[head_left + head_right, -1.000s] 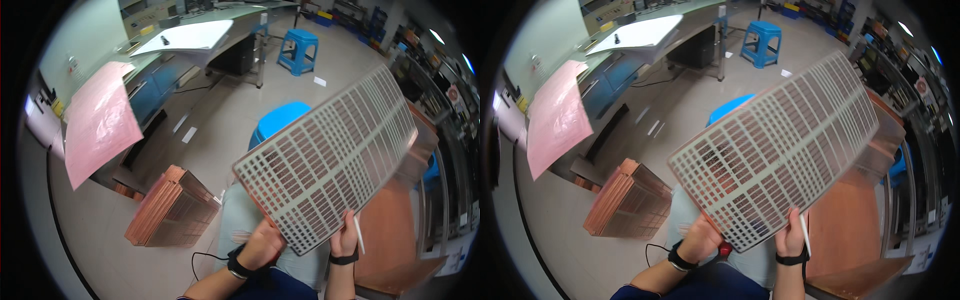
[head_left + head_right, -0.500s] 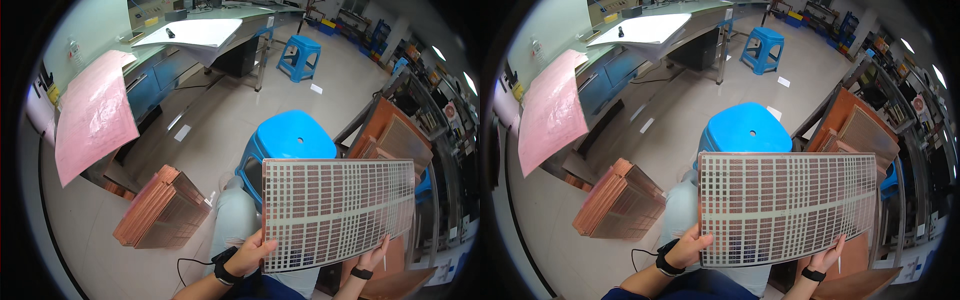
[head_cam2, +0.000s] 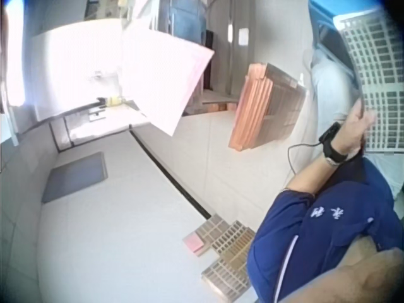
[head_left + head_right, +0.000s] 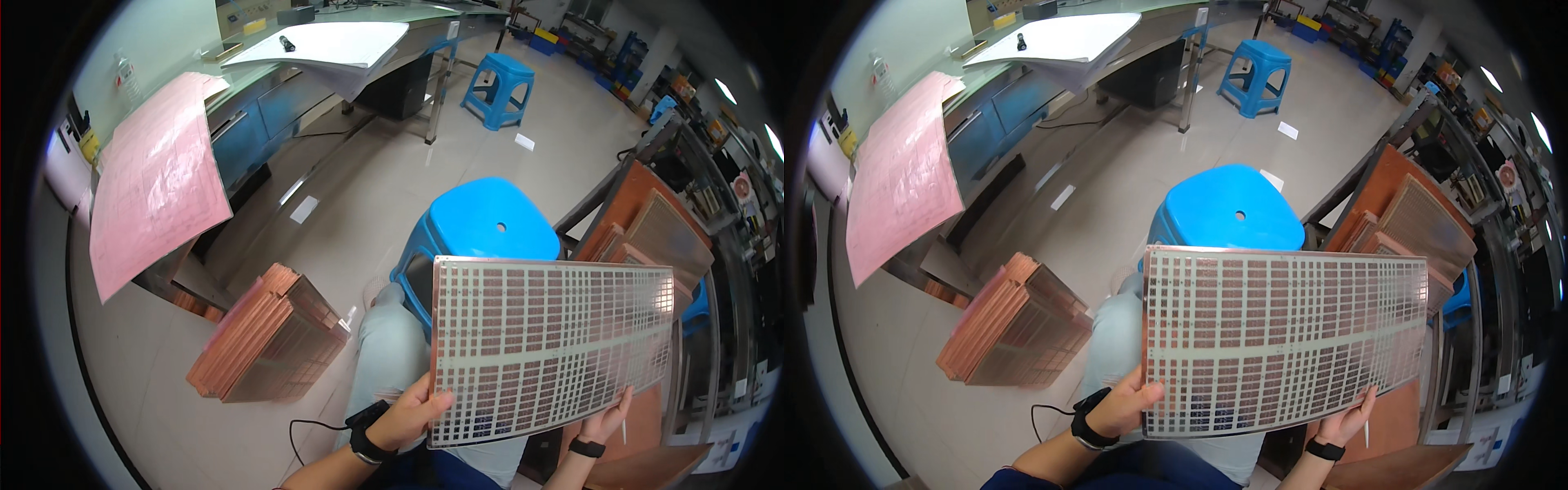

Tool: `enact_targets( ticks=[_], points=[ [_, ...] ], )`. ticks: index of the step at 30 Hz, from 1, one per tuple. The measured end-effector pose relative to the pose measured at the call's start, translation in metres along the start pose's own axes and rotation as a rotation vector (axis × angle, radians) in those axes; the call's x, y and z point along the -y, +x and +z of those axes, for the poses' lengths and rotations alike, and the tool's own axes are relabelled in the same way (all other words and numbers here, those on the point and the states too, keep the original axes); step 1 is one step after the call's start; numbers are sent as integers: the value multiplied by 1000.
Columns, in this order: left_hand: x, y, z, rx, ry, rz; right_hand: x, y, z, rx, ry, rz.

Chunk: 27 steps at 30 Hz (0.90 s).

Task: The recorder is inspecting and marking metal mesh components in a fabrication environment.

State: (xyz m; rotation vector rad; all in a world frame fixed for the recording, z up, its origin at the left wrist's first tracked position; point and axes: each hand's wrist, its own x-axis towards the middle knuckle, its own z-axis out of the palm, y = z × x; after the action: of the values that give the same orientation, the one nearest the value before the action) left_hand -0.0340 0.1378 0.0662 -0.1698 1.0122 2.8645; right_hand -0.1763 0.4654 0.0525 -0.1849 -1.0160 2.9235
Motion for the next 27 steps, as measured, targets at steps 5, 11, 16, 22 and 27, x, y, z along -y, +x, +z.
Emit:
enact_targets(
  ticks=[5,11,16,22,27],
  points=[
    [-10,7,-12,-149,-14,28,-8,-2,9,-19,-58,56],
    [-18,12,-20,-219,-4,26,-18,3,10,11,-36,108],
    [-23,10,-23,-246,8,36,-24,1,18,5,-61,133],
    [-23,12,-32,-244,1,33,-22,2,11,35,-5,157],
    [-31,8,-66,-217,-41,54,-7,8,-6,44,-31,111]
  ],
)
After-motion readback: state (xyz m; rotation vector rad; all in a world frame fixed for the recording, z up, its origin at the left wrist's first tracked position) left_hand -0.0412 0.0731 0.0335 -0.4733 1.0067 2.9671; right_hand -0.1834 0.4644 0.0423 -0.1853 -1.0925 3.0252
